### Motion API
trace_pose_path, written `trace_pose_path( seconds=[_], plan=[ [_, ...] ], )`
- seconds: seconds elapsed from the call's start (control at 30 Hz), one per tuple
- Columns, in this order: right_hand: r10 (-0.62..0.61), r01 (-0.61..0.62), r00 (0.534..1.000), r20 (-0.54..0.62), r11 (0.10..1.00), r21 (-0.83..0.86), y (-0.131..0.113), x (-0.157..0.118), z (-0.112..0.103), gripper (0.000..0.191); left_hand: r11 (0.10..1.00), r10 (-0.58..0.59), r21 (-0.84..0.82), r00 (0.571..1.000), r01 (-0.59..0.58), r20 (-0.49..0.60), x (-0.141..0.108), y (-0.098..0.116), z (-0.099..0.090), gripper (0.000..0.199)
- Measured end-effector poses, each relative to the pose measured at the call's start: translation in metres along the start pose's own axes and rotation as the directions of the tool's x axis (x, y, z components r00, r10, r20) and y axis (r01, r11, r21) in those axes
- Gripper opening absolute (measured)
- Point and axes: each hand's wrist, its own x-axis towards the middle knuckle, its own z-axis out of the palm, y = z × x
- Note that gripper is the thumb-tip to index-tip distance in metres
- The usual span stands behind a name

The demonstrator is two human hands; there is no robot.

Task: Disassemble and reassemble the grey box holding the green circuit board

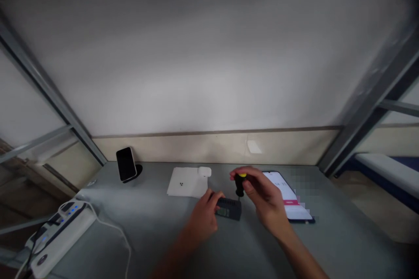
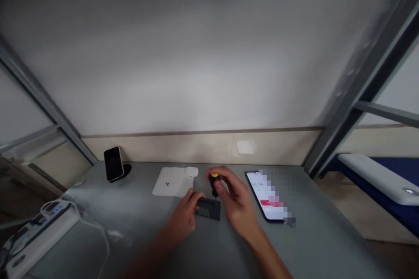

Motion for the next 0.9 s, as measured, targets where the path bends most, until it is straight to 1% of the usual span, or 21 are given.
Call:
trace_pose_path(
  seconds=[0.07,0.1,0.13,0.23,0.27,0.33,0.43,0.5,0.6,0.67,0.7,0.8,0.9],
  plan=[
    [0.03,-0.031,0.999,0.02,0.999,0.03,0.0011,-0.0018,-0.0019,0.022,1.0,-0.005,-0.009,1.0,0.005,0.012,-0.0001,0.0004,-0.0003,0.07],
    [0.022,-0.023,0.999,0.023,0.999,0.039,0.0018,-0.0024,-0.0022,0.023,1.0,-0.005,-0.014,1.0,0.005,0.01,-0.0002,0.0004,-0.0003,0.069],
    [0.001,-0.002,1.0,0.017,0.999,0.038,0.0025,-0.0026,-0.0019,0.021,1.0,-0.002,-0.015,1.0,0.002,0.005,-0.0004,0.0002,-0.0002,0.069],
    [-0.062,0.062,0.998,-0.033,0.998,-0.023,0.0032,-0.0022,0.0001,0.006,1.0,0.005,-0.019,1.0,-0.005,-0.012,-0.0008,-0.0015,0.0005,0.068],
    [-0.068,0.066,0.997,-0.04,0.997,-0.043,0.0031,-0.0021,0.0005,0.006,1.0,0.008,-0.022,1.0,-0.009,-0.012,-0.001,-0.0023,0.0007,0.069],
    [-0.04,0.039,0.999,-0.022,0.998,-0.054,0.0027,-0.0027,0.0002,0.011,1.0,0.013,-0.019,1.0,-0.013,-0.004,-0.0012,-0.0034,0.0008,0.072],
    [0.002,-0.002,1.0,0.026,1.0,-0.021,0.0024,-0.0045,-0.0008,0.022,1.0,0.009,0.0,1.0,-0.009,0.005,-0.0014,-0.0038,0.0008,0.07],
    [-0.03,0.031,0.999,0.032,0.999,-0.038,0.0024,-0.0047,0.0,0.021,1.0,0.01,0.004,1.0,-0.01,0.0,-0.0014,-0.0035,0.0011,0.07],
    [-0.108,0.095,0.992,-0.06,0.979,-0.181,0.0021,-0.0033,0.0026,0.008,1.0,0.019,0.01,1.0,-0.019,-0.01,-0.001,-0.0035,0.0018,0.069],
    [-0.132,0.1,0.985,-0.111,0.963,-0.252,0.0022,-0.0024,0.0029,0.009,1.0,0.025,0.01,1.0,-0.025,-0.004,-0.0008,-0.0039,0.0017,0.068],
    [-0.127,0.096,0.986,-0.109,0.963,-0.251,0.0025,-0.0023,0.0022,0.011,1.0,0.028,0.008,1.0,-0.028,0.001,-0.0008,-0.0042,0.0014,0.068],
    [-0.084,0.073,0.994,-0.063,0.984,-0.162,0.0049,-0.0031,-0.0017,0.019,0.999,0.035,0.006,0.999,-0.035,-0.008,-0.0012,-0.0046,0.0001,0.07],
    [-0.03,0.021,0.997,-0.074,0.993,-0.119,0.0079,-0.0039,-0.0041,0.024,0.999,0.042,0.009,0.999,-0.042,-0.003,-0.0015,-0.0037,-0.0011,0.07]
  ],
)
